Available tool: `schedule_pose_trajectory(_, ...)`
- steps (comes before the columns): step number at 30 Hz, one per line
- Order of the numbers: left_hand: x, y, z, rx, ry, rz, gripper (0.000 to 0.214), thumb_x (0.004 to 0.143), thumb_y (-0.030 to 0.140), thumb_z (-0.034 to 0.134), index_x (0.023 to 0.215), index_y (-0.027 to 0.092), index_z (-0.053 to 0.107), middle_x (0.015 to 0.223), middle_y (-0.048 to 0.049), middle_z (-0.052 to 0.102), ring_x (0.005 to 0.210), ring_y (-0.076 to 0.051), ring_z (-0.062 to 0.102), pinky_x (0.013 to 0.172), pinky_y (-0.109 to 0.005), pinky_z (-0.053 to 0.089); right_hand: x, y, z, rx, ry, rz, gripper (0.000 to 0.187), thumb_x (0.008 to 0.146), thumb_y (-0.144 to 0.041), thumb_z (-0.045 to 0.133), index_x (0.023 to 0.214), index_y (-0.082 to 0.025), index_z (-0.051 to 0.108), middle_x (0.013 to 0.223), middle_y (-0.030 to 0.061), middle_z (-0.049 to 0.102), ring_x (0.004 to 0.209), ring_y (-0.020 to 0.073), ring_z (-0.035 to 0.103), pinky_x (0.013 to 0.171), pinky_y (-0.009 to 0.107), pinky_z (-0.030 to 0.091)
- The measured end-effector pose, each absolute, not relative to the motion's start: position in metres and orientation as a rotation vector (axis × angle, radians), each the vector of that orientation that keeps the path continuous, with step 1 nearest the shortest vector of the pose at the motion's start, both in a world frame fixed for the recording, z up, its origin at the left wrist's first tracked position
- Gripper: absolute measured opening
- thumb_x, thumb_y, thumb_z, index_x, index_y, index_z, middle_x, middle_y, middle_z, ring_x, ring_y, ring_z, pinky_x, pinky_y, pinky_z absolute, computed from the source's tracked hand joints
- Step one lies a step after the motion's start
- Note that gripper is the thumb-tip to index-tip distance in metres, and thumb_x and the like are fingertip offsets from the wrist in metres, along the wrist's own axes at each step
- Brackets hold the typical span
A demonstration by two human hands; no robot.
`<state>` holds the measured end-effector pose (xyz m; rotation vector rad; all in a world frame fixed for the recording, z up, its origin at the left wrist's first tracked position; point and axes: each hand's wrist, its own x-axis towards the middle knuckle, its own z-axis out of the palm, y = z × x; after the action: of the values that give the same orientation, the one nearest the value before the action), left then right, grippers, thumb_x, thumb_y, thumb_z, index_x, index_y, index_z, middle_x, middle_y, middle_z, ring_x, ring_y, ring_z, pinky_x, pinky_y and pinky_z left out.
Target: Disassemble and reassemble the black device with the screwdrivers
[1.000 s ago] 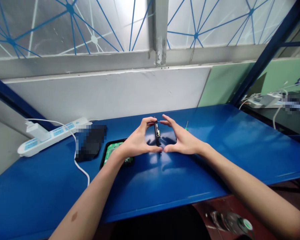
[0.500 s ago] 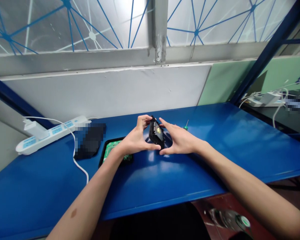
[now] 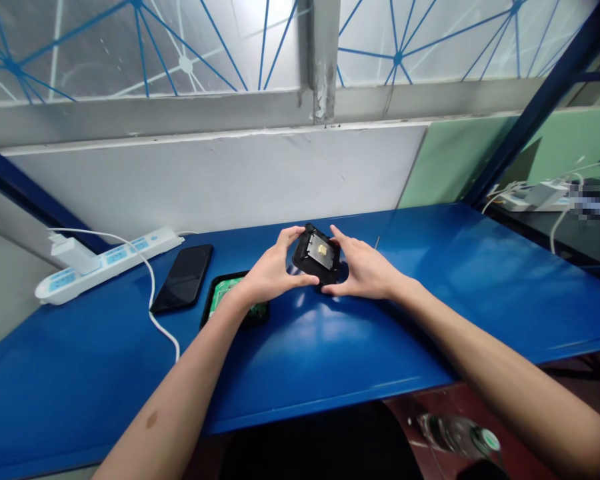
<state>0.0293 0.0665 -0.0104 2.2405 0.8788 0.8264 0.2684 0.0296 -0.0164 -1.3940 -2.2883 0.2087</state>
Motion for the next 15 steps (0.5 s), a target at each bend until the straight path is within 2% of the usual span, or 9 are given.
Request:
schedule_pose_trajectory(5, 0.0288, 0.0653, -0.0074, 2.261, 0.995, 0.754, 0.091, 0.076, 0.043, 0.083, 0.148, 0.025, 0.032, 0.154, -0.0162, 0.046, 0.14, -0.034, 0.049, 0.113, -0.05, 0.042, 0.2685, 0.0288, -0.0166, -1.425, -2.291, 0.183, 0.121, 0.068, -0.061, 0.076, 0.158, 0.0, 0.021, 0.142, 0.0296, 0.057, 0.127, 0.0444, 0.057, 0.106, 0.061, 0.046)
schedule_pose_trajectory(10, 0.0283, 0.065, -0.0068, 2.283, 1.04, 0.713, 0.09, 0.077, 0.046, 0.082, 0.149, 0.024, 0.033, 0.152, -0.0163, 0.049, 0.138, -0.035, 0.051, 0.11, -0.051, 0.043, 0.2695, 0.0287, -0.0183, -1.417, -2.271, 0.173, 0.113, 0.068, -0.062, 0.076, 0.156, -0.008, 0.03, 0.138, 0.0256, 0.06, 0.121, 0.0424, 0.061, 0.103, 0.061, 0.048)
schedule_pose_trajectory(15, 0.0285, 0.066, -0.0076, 2.286, 1.033, 0.697, 0.089, 0.078, 0.046, 0.08, 0.15, 0.023, 0.033, 0.152, -0.0161, 0.049, 0.137, -0.034, 0.052, 0.11, -0.05, 0.043, 0.2705, 0.0292, -0.0199, -1.429, -2.28, 0.14, 0.113, 0.069, -0.064, 0.074, 0.155, -0.005, 0.031, 0.137, 0.026, 0.061, 0.12, 0.0432, 0.061, 0.103, 0.06, 0.048)
